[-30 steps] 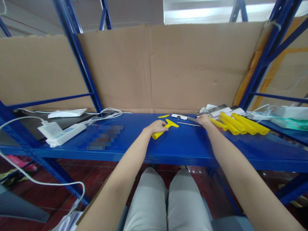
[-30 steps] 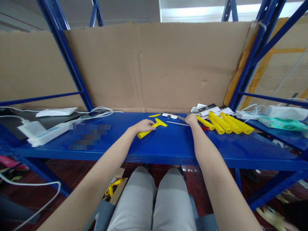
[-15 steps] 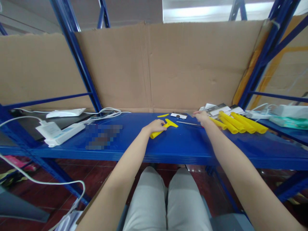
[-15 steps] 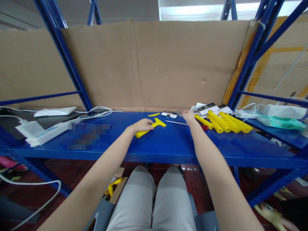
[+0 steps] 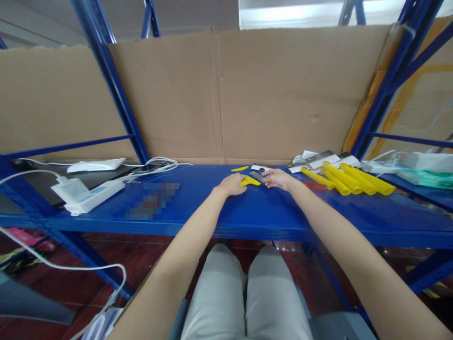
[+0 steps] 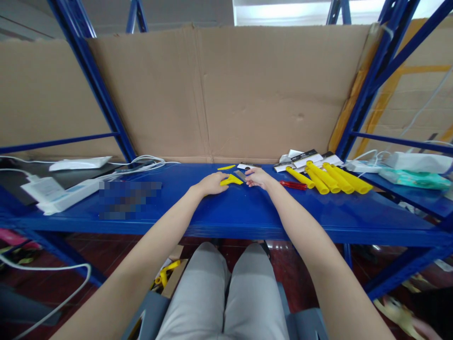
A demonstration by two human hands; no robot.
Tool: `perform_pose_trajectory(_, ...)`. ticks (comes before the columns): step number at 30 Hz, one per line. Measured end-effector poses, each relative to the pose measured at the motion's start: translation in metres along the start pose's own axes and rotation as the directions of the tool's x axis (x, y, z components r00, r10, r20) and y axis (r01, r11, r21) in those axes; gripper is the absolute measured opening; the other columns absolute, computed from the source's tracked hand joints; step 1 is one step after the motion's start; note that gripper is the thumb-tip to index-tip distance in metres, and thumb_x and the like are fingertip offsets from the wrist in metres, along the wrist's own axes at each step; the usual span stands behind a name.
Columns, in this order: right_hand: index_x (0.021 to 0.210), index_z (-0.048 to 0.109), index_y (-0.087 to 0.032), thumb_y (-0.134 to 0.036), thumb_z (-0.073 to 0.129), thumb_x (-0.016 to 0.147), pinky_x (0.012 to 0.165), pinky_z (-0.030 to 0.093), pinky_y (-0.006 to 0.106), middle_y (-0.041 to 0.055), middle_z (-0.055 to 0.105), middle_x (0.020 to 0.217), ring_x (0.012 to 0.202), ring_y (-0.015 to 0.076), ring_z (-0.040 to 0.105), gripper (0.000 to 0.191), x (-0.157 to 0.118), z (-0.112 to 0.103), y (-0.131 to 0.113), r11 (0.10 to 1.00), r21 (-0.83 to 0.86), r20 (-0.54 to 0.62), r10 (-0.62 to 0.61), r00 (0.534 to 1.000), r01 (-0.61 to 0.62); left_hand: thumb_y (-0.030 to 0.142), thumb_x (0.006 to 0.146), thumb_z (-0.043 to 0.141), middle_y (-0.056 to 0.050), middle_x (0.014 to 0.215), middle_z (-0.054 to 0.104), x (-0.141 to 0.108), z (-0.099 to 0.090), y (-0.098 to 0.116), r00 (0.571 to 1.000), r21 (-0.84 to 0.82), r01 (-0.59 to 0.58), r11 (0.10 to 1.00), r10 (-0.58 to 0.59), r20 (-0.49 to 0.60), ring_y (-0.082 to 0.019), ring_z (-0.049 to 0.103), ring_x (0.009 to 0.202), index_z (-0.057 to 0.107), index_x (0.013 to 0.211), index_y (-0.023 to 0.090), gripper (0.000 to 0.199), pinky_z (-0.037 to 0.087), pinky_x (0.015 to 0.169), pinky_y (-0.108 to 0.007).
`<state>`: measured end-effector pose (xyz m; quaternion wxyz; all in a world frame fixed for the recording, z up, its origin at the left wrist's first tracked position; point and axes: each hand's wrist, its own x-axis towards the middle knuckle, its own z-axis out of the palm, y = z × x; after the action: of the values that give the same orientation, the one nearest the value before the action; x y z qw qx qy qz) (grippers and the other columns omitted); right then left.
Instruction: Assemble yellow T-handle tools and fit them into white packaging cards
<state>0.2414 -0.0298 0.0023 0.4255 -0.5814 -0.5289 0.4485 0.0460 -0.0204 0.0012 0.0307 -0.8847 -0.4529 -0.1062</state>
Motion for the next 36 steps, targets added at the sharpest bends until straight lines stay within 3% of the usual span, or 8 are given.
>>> perform_pose_trajectory(8, 0.079, 0.057, -0.014, 0.008, 0.058, 0.071, 0.037, 0.031, 0.016, -0.0054, 0.050, 0.045, 0.038, 0.0056, 0.043, 0.024, 0.0044, 0.0023, 0.0027, 0.999, -0.035, -0.043, -0.043, 0.998, 0.042, 0.022, 0.087, 0.049, -0.009, 0.125, 0.062, 0.0040, 0.0102, -0.0026, 0.997, 0.023, -0.079, 0.997, 0.079, -0.019, -0.022, 0.056, 0.115, 0.044, 0.137, 0.020, 0.051, 0.044, 0.095, -0.031)
perform_pose_trajectory(14, 0.079, 0.057, -0.015, 0.007, 0.057, 0.073, 0.045, 0.042, 0.018, -0.0034, 0.055, 0.051, 0.042, 0.0067, 0.049, 0.023, -0.0010, 0.0030, 0.0011, 0.995, 0.089, 0.046, -0.055, 0.997, 0.051, 0.015, 0.081, 0.051, -0.014, 0.127, 0.058, 0.0013, 0.0067, -0.0003, 1.000, 0.014, -0.011, 1.000, 0.011, -0.004, -0.024, 0.057, 0.114, 0.036, 0.143, 0.015, 0.064, 0.043, 0.097, -0.033)
perform_pose_trajectory(20, 0.083, 0.057, -0.014, 0.009, 0.055, 0.073, 0.054, 0.051, 0.020, -0.0033, 0.058, 0.056, 0.048, 0.0080, 0.056, 0.026, -0.0018, 0.0036, -0.0003, 0.985, 0.164, 0.096, -0.075, 0.993, 0.058, 0.011, 0.079, 0.049, -0.013, 0.134, 0.054, 0.0020, 0.0061, -0.0028, 0.998, -0.038, -0.061, 0.997, 0.061, 0.000, -0.023, 0.055, 0.116, 0.037, 0.143, 0.015, 0.065, 0.040, 0.101, -0.031)
perform_pose_trajectory(28, 0.073, 0.054, -0.015, 0.007, 0.057, 0.076, 0.058, 0.055, 0.021, -0.0014, 0.060, 0.056, 0.053, 0.0098, 0.061, 0.022, -0.0007, 0.0034, 0.0008, 0.992, 0.125, 0.162, -0.047, 0.986, 0.027, 0.007, 0.079, 0.044, -0.007, 0.132, 0.058, -0.0003, 0.0012, 0.0006, 0.993, -0.036, -0.114, 0.993, 0.116, 0.036, -0.021, 0.056, 0.117, 0.046, 0.139, 0.021, 0.061, 0.041, 0.100, -0.030)
perform_pose_trajectory(36, 0.066, 0.054, -0.015, 0.000, 0.060, 0.078, 0.052, 0.051, 0.021, -0.0014, 0.055, 0.048, 0.046, 0.0085, 0.053, 0.019, -0.0001, 0.0057, 0.0010, 0.998, 0.044, 0.103, -0.044, 0.994, 0.039, 0.010, 0.079, 0.044, -0.007, 0.125, 0.062, -0.0005, 0.0023, 0.0006, 0.995, -0.009, -0.102, 0.995, 0.102, -0.007, -0.020, 0.059, 0.111, 0.046, 0.139, 0.024, 0.061, 0.043, 0.097, -0.031)
